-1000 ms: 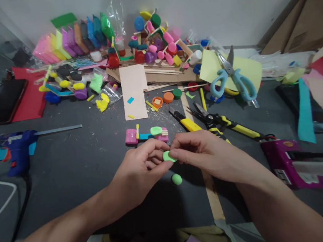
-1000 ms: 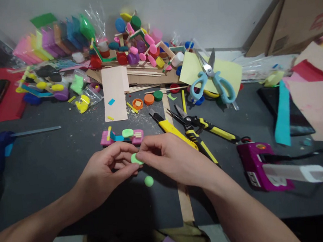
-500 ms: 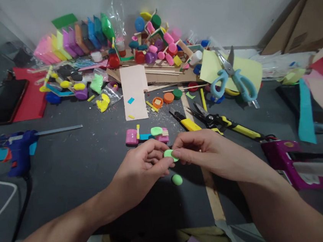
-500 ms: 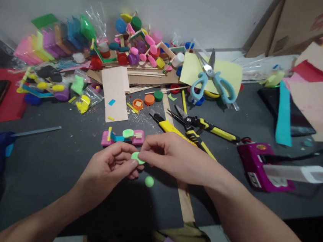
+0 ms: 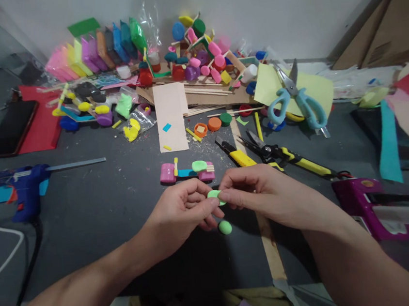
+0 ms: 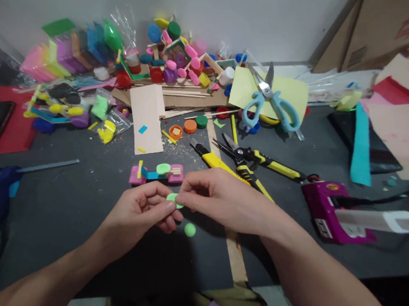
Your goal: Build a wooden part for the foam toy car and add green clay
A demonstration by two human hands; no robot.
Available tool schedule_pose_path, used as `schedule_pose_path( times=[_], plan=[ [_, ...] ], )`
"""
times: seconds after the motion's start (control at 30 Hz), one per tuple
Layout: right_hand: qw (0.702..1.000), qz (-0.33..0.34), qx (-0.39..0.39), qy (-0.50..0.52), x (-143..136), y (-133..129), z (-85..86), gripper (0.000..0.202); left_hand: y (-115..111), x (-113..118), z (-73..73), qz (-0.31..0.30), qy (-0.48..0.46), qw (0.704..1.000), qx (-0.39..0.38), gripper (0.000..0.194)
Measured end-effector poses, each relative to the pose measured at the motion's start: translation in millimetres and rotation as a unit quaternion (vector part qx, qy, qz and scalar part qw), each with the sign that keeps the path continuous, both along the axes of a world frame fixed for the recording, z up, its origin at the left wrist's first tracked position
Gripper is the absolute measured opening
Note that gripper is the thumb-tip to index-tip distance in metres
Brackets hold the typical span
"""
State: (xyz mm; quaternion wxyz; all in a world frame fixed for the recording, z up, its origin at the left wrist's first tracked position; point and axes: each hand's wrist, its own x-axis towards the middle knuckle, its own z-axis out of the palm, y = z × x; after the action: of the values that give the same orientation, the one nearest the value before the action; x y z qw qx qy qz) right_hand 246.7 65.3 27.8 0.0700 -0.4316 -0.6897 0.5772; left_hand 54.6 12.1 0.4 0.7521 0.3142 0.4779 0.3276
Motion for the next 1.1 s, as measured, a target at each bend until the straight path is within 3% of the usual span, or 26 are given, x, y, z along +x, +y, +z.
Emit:
schedule_pose_path(
  times=[0.1,0.2,0.37,0.5,0.8,1.1],
  plan=[
    [0.999,0.005,0.026,0.031,0.5,-0.3,3.4,0.028,2.1,-1.3,-0.4,-0.003,-0.018,1.0,-0.009,0.028],
    [0.99,0.049,0.121,0.048,-0.2,-0.7,4.2,0.038,3.9,-2.6,0.3,-0.005,-0.029,1.0,-0.01,0.034],
    [0.958,0.079,0.259,0.095,-2.1,-1.0,-2.3,0.021,5.2,-3.7,0.4,-0.013,-0.031,0.999,0.005,0.035],
    [0.95,0.044,0.285,0.12,-2.7,-1.8,-6.1,0.024,3.3,-5.0,-2.2,-0.009,-0.055,0.998,0.017,0.031],
    [0.934,0.04,0.312,0.172,-8.9,-4.3,-10.9,0.029,-0.1,-6.0,-0.8,0.001,-0.134,0.991,0.024,0.022],
    [0.895,0.059,0.414,0.155,-12.8,-10.4,-16.1,0.039,-3.2,-8.2,-2.5,0.012,-0.147,0.989,0.023,0.02]
  ],
)
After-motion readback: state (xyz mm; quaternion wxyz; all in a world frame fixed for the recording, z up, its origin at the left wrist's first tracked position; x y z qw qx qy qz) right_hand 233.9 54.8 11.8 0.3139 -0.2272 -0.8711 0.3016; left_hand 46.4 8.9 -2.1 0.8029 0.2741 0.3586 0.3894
